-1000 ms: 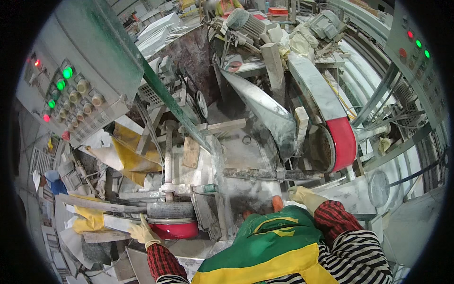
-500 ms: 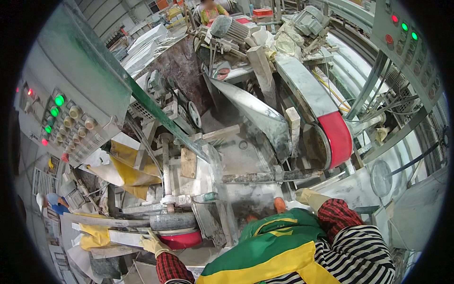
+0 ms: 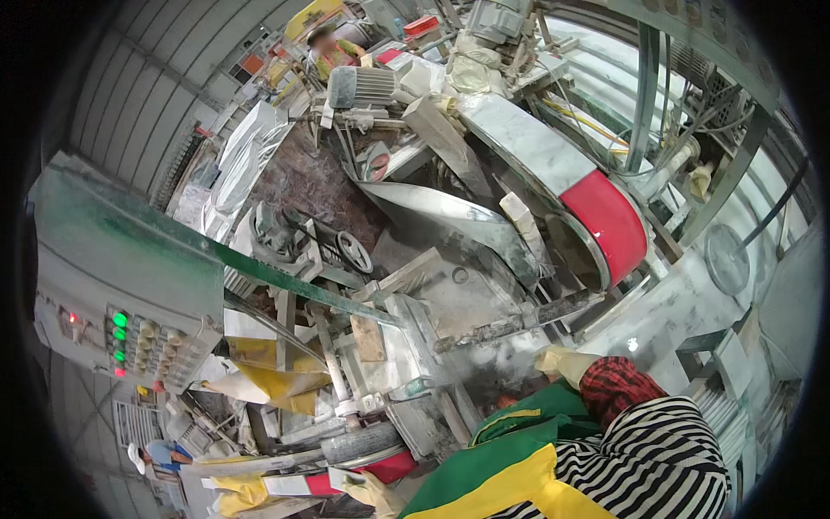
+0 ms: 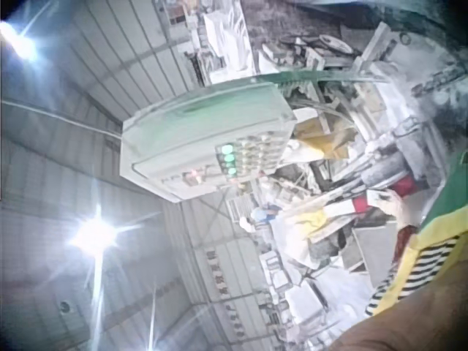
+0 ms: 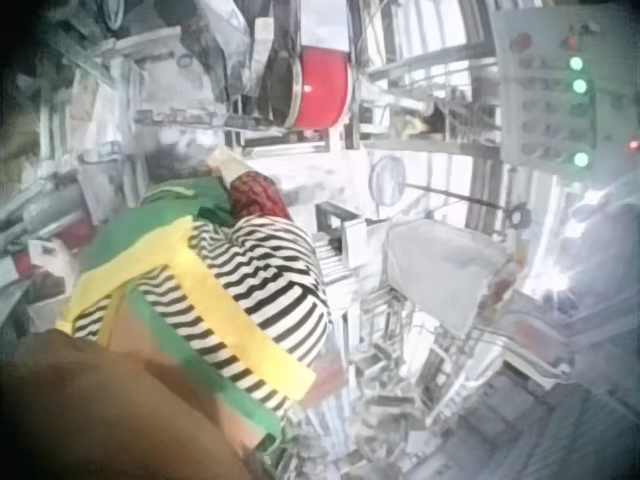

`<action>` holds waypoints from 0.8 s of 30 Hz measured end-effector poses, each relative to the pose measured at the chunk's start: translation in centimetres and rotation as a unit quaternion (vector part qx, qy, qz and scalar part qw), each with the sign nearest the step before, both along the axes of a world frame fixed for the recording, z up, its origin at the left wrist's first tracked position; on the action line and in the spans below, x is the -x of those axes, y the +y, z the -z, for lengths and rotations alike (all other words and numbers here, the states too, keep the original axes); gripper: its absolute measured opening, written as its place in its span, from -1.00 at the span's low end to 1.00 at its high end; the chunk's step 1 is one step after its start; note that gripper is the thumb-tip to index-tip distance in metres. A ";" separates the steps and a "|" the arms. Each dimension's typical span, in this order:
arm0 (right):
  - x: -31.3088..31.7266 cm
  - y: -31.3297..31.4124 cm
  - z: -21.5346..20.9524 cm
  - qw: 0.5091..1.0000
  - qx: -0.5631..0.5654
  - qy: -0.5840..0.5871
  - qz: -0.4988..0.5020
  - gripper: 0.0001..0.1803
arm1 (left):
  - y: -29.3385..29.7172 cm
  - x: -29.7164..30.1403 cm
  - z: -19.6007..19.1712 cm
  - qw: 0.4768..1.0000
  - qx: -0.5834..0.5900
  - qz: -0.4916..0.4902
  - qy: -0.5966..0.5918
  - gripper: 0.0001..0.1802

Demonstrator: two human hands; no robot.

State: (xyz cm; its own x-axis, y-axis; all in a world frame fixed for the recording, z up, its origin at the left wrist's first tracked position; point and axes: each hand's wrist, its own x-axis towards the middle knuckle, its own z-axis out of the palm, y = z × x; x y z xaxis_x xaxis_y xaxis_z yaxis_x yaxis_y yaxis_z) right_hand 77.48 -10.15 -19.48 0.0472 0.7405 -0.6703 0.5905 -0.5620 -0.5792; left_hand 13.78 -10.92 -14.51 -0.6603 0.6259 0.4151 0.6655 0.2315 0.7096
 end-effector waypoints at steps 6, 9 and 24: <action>0.5 1.4 6.8 0.688 -0.065 0.653 0.309 -0.52 | 2.9 -17.0 -8.9 0.945 0.009 0.155 -0.288 -0.31; 4.3 5.6 -2.6 0.662 -0.036 0.718 0.212 -0.38 | 4.6 -28.6 -15.5 0.894 0.030 0.224 -0.386 -0.31; -8.7 8.6 -18.1 0.622 -0.524 0.342 0.470 -0.18 | 10.3 -44.4 -19.2 0.678 0.210 0.704 -0.028 -0.43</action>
